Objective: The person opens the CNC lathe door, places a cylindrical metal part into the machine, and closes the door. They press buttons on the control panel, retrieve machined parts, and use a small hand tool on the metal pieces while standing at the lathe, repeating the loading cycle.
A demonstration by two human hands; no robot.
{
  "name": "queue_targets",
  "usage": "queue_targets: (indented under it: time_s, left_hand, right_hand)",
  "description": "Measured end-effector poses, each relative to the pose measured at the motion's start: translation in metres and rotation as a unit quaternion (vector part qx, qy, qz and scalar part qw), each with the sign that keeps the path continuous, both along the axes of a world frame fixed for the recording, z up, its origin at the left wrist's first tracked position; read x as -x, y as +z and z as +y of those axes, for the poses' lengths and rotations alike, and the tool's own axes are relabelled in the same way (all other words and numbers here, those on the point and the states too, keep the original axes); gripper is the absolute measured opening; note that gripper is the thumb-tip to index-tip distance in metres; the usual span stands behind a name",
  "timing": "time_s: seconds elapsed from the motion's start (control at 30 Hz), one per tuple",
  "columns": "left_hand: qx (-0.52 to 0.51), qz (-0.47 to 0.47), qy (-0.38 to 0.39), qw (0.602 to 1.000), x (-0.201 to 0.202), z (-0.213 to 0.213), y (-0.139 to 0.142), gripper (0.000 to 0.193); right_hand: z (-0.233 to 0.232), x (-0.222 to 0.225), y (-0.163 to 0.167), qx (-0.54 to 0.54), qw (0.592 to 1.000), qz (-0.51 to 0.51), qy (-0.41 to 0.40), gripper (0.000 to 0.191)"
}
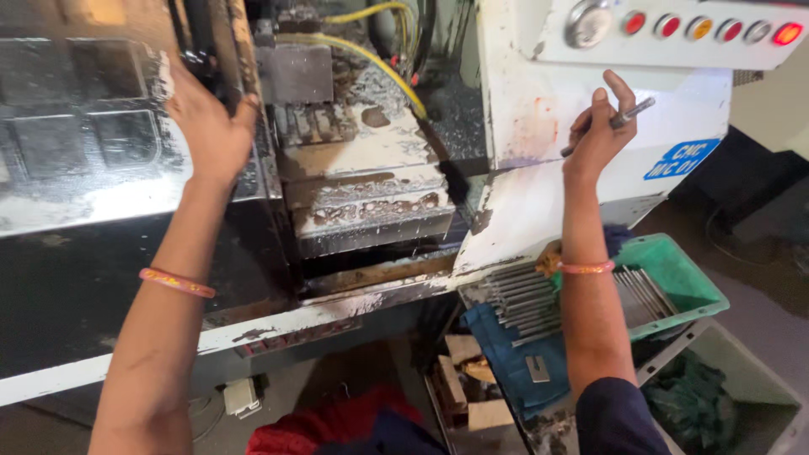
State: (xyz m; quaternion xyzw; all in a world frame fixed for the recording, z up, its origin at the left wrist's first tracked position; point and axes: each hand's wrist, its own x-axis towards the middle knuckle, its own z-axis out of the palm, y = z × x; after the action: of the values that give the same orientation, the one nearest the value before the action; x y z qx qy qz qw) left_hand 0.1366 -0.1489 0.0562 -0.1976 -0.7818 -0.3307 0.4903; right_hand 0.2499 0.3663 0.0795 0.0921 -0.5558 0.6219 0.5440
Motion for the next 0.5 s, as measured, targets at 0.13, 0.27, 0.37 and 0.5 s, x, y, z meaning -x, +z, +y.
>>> queue_targets:
  time_s: [0.13,0.27,0.37,0.5]
  left_hand:
    - [0.048,-0.054,0.003,0.997,-0.028,0.027,0.020,0.109]
    - [0.068,-0.135,-0.037,0.988,-0.046,0.051,0.029,0.116]
    - [0.114,-0.126,-0.052,0.984,-0.036,0.073,0.028,0.118]
    - [0.159,-0.093,-0.081,0.980,-0.017,0.104,0.022,0.121]
  right_hand:
    - [0.034,-0.013,0.033,-0.020,0.998,-0.065,0.005,0.045]
    - [0.037,-0.004,0.057,-0.044,0.993,-0.107,0.005,0.056]
    - [0.032,0.012,0.061,-0.059,0.992,-0.108,0.031,0.060]
    - [0.034,0.023,0.060,-0.082,0.990,-0.114,0.025,0.061]
